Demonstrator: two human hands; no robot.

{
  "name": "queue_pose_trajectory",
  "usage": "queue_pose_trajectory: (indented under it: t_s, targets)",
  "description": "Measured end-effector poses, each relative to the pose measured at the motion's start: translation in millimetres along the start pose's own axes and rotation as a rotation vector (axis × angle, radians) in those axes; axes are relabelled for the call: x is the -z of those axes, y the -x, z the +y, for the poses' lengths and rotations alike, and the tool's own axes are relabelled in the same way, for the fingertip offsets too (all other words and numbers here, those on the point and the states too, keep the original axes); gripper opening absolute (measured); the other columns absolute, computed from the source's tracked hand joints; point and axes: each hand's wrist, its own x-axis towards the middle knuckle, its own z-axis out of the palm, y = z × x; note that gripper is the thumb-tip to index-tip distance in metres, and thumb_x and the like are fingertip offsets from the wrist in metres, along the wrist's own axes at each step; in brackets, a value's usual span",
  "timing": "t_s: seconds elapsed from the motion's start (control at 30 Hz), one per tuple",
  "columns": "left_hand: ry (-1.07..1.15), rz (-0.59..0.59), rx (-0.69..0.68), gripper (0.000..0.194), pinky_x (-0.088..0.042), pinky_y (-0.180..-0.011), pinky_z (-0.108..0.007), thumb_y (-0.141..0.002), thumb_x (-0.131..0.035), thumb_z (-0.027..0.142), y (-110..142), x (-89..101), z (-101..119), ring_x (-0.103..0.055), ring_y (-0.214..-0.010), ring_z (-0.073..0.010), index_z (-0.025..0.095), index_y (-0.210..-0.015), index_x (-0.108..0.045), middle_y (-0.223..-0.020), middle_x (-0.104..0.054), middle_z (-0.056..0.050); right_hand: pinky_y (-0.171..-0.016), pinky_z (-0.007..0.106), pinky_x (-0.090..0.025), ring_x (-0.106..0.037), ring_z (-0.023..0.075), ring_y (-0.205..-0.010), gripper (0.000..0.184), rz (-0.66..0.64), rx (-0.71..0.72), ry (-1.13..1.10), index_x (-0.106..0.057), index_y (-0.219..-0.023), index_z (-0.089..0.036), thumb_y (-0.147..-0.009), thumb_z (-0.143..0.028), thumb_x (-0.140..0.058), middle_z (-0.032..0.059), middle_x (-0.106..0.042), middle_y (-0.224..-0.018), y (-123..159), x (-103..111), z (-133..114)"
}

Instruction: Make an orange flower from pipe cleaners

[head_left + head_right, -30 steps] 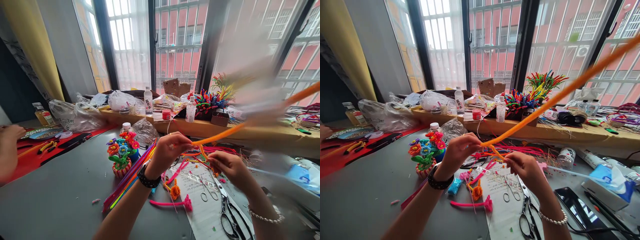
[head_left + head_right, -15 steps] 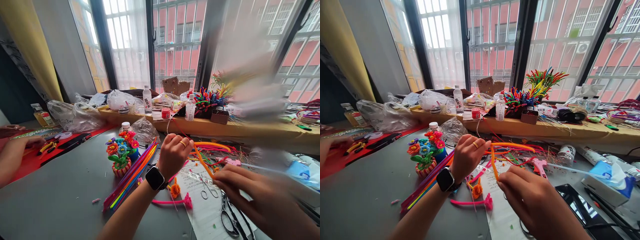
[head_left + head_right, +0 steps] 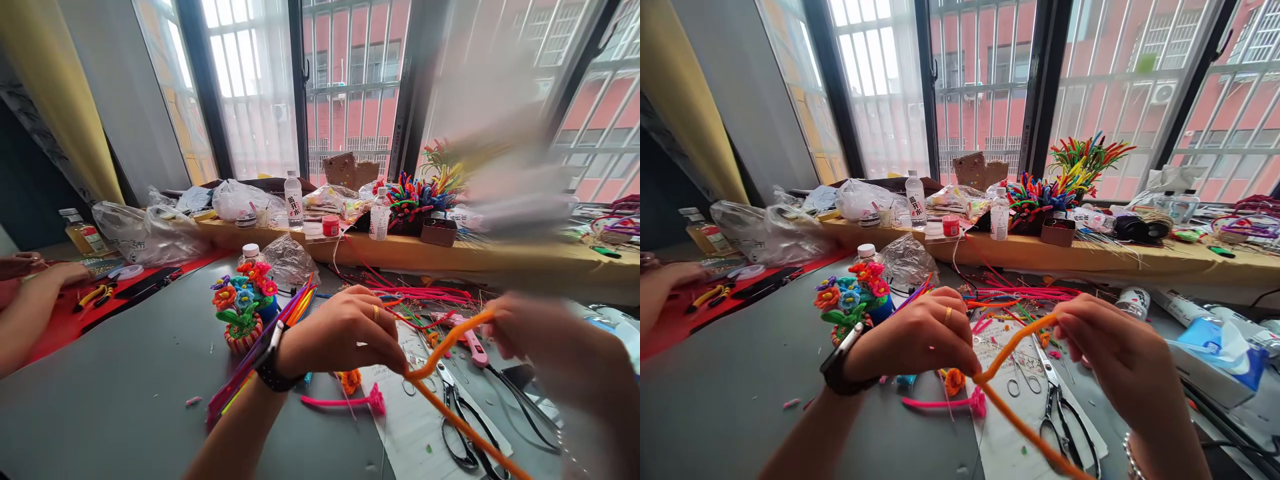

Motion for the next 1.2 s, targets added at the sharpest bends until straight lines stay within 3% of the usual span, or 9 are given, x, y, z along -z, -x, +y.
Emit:
queue_pose_trajectory:
  t_s: [0.1,0.17,0.33,0.43,0.5,0.67,0.87,1.03,1.2]
  targets:
    - [0.251,0.034,0.054,0.016,-0.043,-0.071,-0.023,-0.078,-0.054,0.026,3,4.5,-4,-0.056,-0.064,-0.0090,0.023,-0.073,-0.069,-0.070,-0.066,-0.001,-0.035,0.022,-0.035,-0.043,0.0099,-0.039,0.029,0.014,-0.080,-0.110,-0.058,-0.066,-0.021,-0.082,-0.039,-0.042,-0.0010,-0.049,-0.049,-4,-21,-5]
    - [0.370,0.144,0.114,0.018,-0.045,-0.065,-0.025,-0.075,-0.056,0.033,4,1.2,-12,-0.057,-0.063,-0.0111,0.022,-0.071,-0.069,-0.068,-0.066,-0.003,-0.037,0.021,-0.035,-0.043,0.0094,-0.040,0.028,-0.052,-0.098,-0.163,-0.057,-0.069,-0.019,-0.081,-0.041,-0.043,-0.0023,-0.047,-0.048,-8,-38,-1]
    - [0.496,0.603,0.304,0.018,-0.046,-0.060,-0.024,-0.071,-0.062,0.033,1,-18.7,-42,-0.057,-0.065,-0.0112,0.016,-0.073,-0.065,-0.073,-0.064,-0.004,-0.053,0.024,-0.041,-0.053,0.0131,-0.057,0.029,-0.126,-0.079,0.024,-0.057,-0.078,-0.017,-0.084,-0.040,-0.040,0.0028,-0.059,-0.065,-17,-73,13]
    - [0.338,0.772,0.451,0.016,-0.045,-0.061,-0.023,-0.074,-0.058,0.030,-1,-26.7,-56,-0.056,-0.063,-0.0101,0.015,-0.073,-0.064,-0.069,-0.063,-0.002,-0.054,0.023,-0.039,-0.051,0.0122,-0.056,0.031,-0.302,-0.008,0.159,-0.054,-0.074,-0.018,-0.087,-0.037,-0.033,0.0009,-0.058,-0.062,-18,-77,10]
    - [0.136,0.813,0.516,0.015,-0.044,-0.062,-0.024,-0.075,-0.057,0.028,-1,-30.0,-62,-0.055,-0.063,-0.0104,0.016,-0.071,-0.064,-0.066,-0.062,-0.001,-0.054,0.023,-0.038,-0.051,0.0122,-0.056,0.032,-0.412,0.023,0.207,-0.052,-0.072,-0.018,-0.088,-0.035,-0.030,0.0008,-0.058,-0.063,-17,-75,4]
    - [-0.359,0.698,0.542,0.013,-0.036,-0.075,-0.031,-0.077,-0.055,0.027,0,-39.6,-67,-0.055,-0.066,-0.0116,0.020,-0.075,-0.066,-0.067,-0.064,0.001,-0.056,0.025,-0.037,-0.053,0.0140,-0.059,0.031,-0.541,0.069,0.281,-0.053,-0.073,-0.018,-0.088,-0.032,-0.031,0.0029,-0.059,-0.067,-9,-64,-21]
    - [-0.680,0.395,0.272,0.020,-0.028,-0.084,-0.033,-0.082,-0.047,0.020,-4,-42.6,-55,-0.050,-0.066,-0.0102,0.022,-0.073,-0.065,-0.070,-0.064,0.003,-0.055,0.022,-0.037,-0.051,0.0110,-0.058,0.021,-0.449,0.142,0.167,-0.054,-0.073,-0.018,-0.085,-0.023,-0.037,0.0013,-0.059,-0.067,-1,-53,-55]
    - [-0.531,0.163,0.120,0.021,-0.025,-0.089,-0.032,-0.083,-0.047,0.022,-4,-32.3,-42,-0.049,-0.066,-0.0085,0.024,-0.073,-0.065,-0.066,-0.062,0.006,-0.045,0.020,-0.034,-0.044,0.0090,-0.048,0.025,-0.191,0.034,-0.008,-0.054,-0.069,-0.019,-0.085,-0.031,-0.039,-0.0017,-0.050,-0.055,-1,-41,-55]
    - [-0.153,0.141,0.007,0.012,-0.031,-0.083,-0.027,-0.077,-0.056,0.027,-1,-16.1,-31,-0.051,-0.064,-0.0068,0.025,-0.076,-0.068,-0.068,-0.064,0.005,-0.035,0.022,-0.029,-0.037,0.0097,-0.037,0.031,0.041,-0.195,-0.119,-0.055,-0.062,-0.020,-0.082,-0.039,-0.041,-0.0034,-0.041,-0.041,-1,-23,-39]
